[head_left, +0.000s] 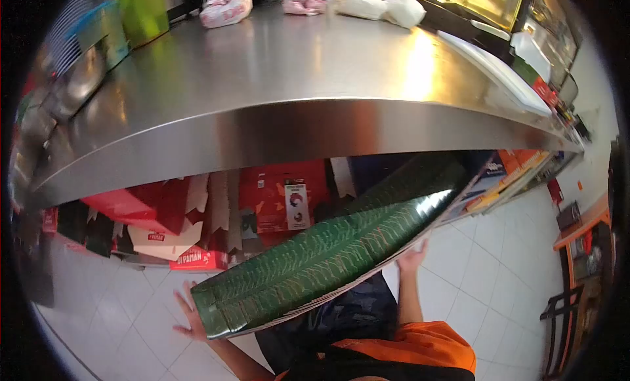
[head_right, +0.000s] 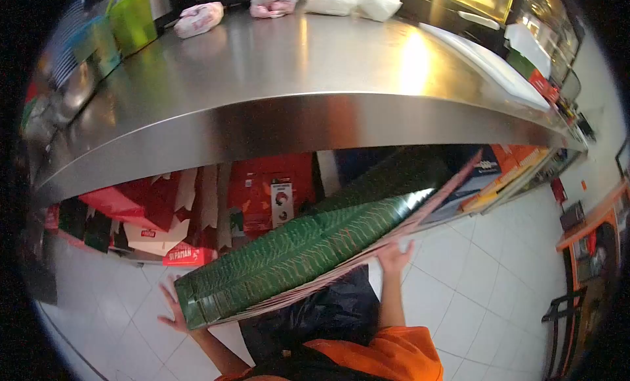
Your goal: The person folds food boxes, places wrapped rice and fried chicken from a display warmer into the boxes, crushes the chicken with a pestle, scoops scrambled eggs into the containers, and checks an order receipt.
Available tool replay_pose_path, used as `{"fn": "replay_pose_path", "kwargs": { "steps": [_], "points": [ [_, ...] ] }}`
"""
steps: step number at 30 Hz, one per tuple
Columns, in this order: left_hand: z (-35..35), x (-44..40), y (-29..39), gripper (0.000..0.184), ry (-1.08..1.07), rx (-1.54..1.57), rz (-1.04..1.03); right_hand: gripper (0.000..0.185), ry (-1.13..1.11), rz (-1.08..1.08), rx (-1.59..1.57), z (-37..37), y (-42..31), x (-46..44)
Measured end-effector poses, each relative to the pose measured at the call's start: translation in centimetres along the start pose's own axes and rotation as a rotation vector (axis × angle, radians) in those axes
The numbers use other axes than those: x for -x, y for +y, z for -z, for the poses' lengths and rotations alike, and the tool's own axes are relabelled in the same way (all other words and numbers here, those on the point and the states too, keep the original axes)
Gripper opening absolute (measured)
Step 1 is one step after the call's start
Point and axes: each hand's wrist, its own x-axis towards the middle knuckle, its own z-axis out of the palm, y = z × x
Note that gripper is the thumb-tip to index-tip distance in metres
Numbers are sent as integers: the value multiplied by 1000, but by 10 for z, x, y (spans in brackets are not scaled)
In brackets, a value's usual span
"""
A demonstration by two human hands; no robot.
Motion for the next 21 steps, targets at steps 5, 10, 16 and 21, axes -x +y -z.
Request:
{"fn": "replay_pose_path", "kwargs": {
  "steps": [5, 10, 16, 21],
  "points": [
    [49, 19, 3, 66, 364, -338, 432, 65, 25, -32, 548, -76, -8, -19],
    [-11, -9, 15, 62, 17, -305, 34, 65, -3, -98, 805, -68, 22, -5],
    [-17, 16, 92, 85, 239, -386, 197, 65, 20, -115, 979, -73, 59, 28],
    [16, 48, 187, 79, 344, -480, 299, 65, -38, -218, 1054, -76, 95, 34]
  ]
}}
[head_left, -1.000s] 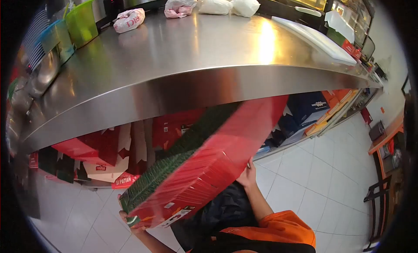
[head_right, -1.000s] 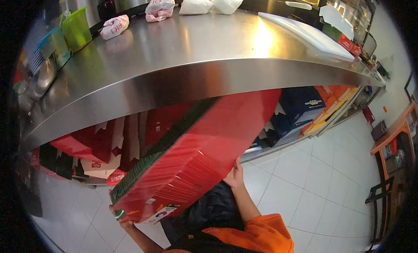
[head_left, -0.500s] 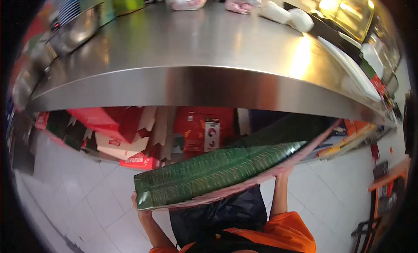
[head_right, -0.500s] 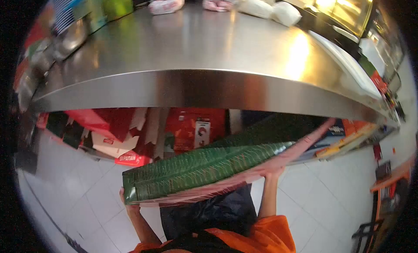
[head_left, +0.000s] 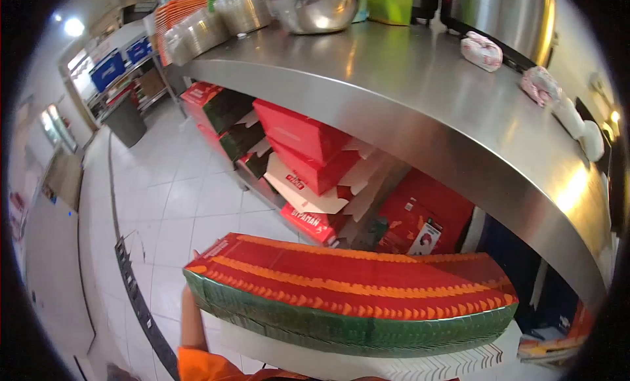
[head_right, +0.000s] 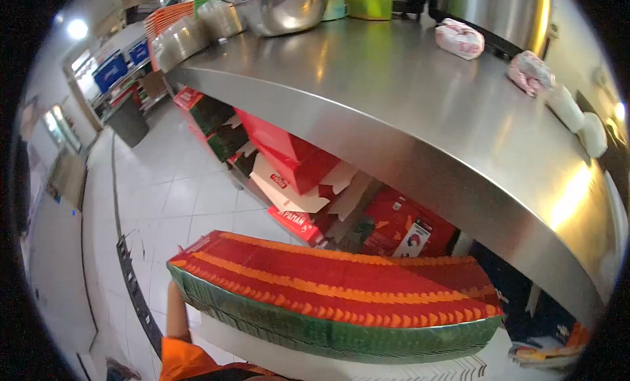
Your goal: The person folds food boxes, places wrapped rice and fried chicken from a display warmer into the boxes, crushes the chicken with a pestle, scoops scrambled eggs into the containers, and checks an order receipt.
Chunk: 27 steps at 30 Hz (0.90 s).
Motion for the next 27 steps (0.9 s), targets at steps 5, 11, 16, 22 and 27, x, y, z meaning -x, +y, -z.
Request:
{"fn": "replay_pose_path", "kwargs": {
  "steps": [5, 11, 16, 22, 27],
  "points": [
    [1, 39, 74, 60, 247, 39, 333, 64, -173, -110, 89, -46, 11, -14],
    [5, 15, 119, 46, 351, -26, 579, 64, -383, -292, 191, -147, -6, 7],
    [63, 69, 106, 46, 469, -63, 543, 64, -530, -397, 257, -229, -30, 39],
    [-24, 210, 263, 43, 732, 54, 532, 64, -660, -433, 306, -336, -82, 104],
    [-37, 368, 404, 50, 733, -38, 341, 64, -704, -364, 300, -424, -138, 142]
  ]
}}
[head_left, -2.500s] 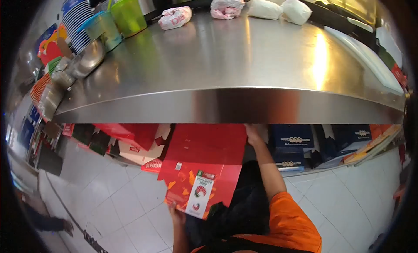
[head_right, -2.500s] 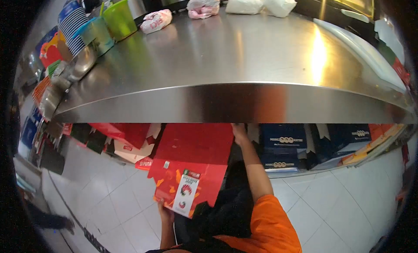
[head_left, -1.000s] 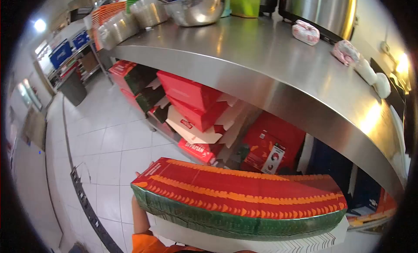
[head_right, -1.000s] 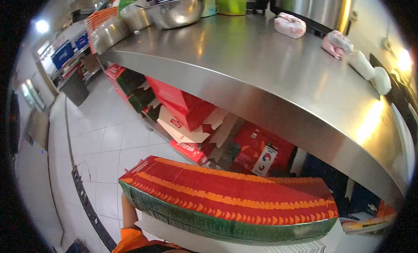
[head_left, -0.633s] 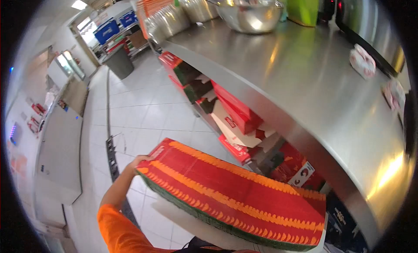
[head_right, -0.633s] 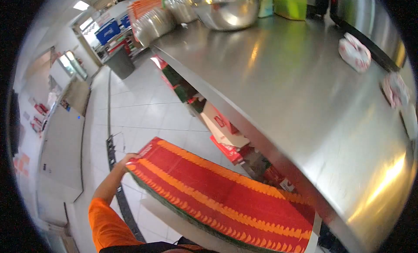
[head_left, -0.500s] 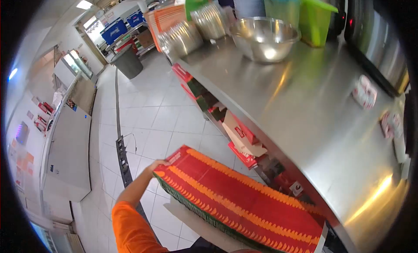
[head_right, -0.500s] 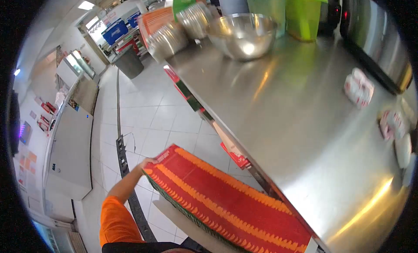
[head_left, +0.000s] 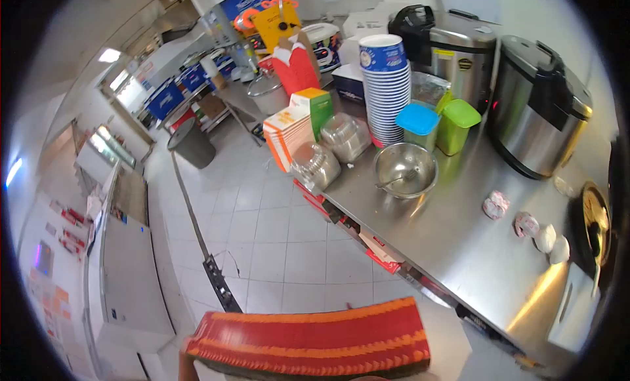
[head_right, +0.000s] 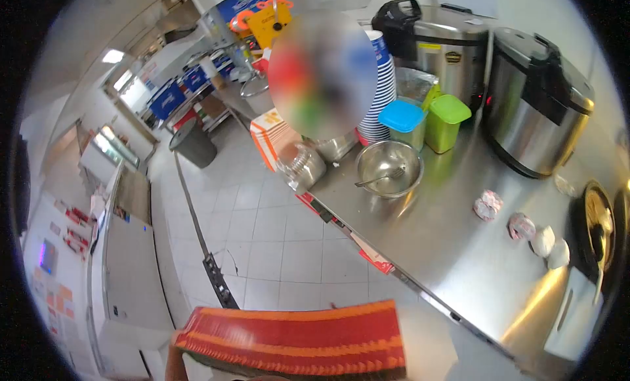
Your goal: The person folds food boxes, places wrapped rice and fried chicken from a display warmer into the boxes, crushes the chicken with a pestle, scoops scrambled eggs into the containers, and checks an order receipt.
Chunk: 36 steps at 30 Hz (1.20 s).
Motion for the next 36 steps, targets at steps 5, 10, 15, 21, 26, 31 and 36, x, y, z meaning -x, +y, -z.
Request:
{"fn": "replay_pose_path", "kwargs": {
  "steps": [5, 10, 15, 21, 26, 31, 36],
  "points": [
    [-40, 32, 80, 51, 145, 68, -203, 64, 98, 158, 25, -24, -84, 7],
    [-178, -15, 59, 53, 26, 218, -403, 64, 262, 347, 36, 6, -166, 35],
    [-326, -54, 10, 55, -211, 329, -377, 64, 498, 568, 20, 69, -246, 77],
    [-489, -89, -18, 58, -592, 233, -163, 64, 859, 811, -69, 150, -313, 163],
    [-609, -136, -35, 62, -813, -37, -151, 64, 944, 949, -94, 178, -361, 188],
    [-692, -227, -57, 58, -1144, -221, -47, 64, 828, 1063, -39, 168, -425, 174],
    [-761, -289, -72, 46, -988, -331, -32, 64, 649, 1136, 2, 143, -476, 156]
  ]
}}
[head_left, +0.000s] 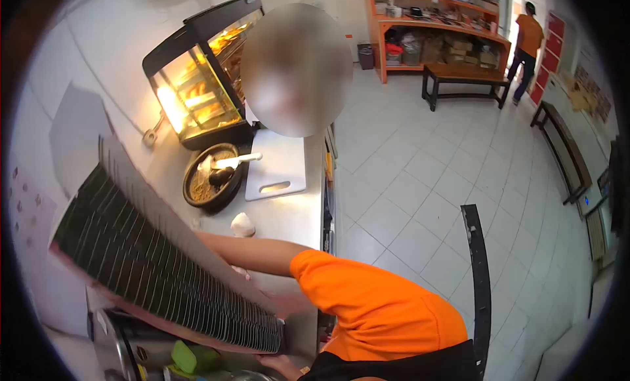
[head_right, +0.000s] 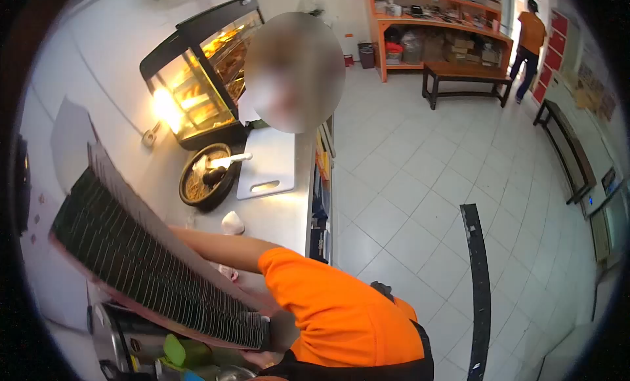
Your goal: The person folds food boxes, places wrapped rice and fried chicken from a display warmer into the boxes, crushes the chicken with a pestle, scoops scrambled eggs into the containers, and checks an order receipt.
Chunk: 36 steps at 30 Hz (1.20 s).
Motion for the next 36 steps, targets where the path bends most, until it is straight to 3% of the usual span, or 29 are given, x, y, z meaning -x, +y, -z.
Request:
{"fn": "replay_pose_path", "kwargs": {
  "steps": [9, 11, 12, 13, 14, 17, 19, 21, 22, 25, 28, 32, 33, 34, 35, 36],
  "points": [
    [-33, -40, 51, 48, -207, 204, 157, 64, -303, 16, -65, -75, -22, -4],
    [-17, -40, 43, 49, -37, 192, 133, 74, -348, 101, 96, -73, -21, 31],
    [-74, 22, 91, 49, 220, 168, 221, 82, -317, 171, 158, -74, -9, 61],
    [-50, 5, 83, 48, -39, 312, 201, 91, -290, 182, 168, -78, 0, 90],
    [-41, 2, 57, 45, 79, 266, 137, 93, -249, 127, 298, -74, 20, 114],
    [-38, -9, 59, 56, 97, -89, 84, 62, 165, -123, 611, -85, 99, 153],
    [-43, -19, 74, 64, 53, -230, 9, 34, 300, -99, 530, -62, 133, 141],
    [-45, -35, 85, 69, -49, -345, -102, 35, 373, 83, 583, -99, 103, 123],
    [-51, -42, 84, 71, -112, -426, -143, 35, 365, 72, 579, -97, 105, 112],
    [-71, -58, 82, 71, 234, -517, -267, 35, 340, 77, 563, -97, 114, 88],
    [-70, -58, 115, 72, 231, -400, -166, 36, 288, 123, 503, -116, 127, 60],
    [-63, -66, 121, 68, 79, -394, -168, 33, 271, 191, 552, -92, 162, 23],
    [-64, -55, 126, 64, 14, -318, -155, 31, 344, 71, 528, -97, 156, 23],
    [-62, -27, 143, 60, -107, -262, -219, 29, 267, 2, 584, -97, 144, 25],
    [-56, 16, 176, 55, -276, -208, -251, 28, 266, 170, 549, -89, 154, 22],
    [-44, 45, 205, 52, -510, -217, -154, 27, 202, 150, 588, -87, 146, 27]
  ]
}}
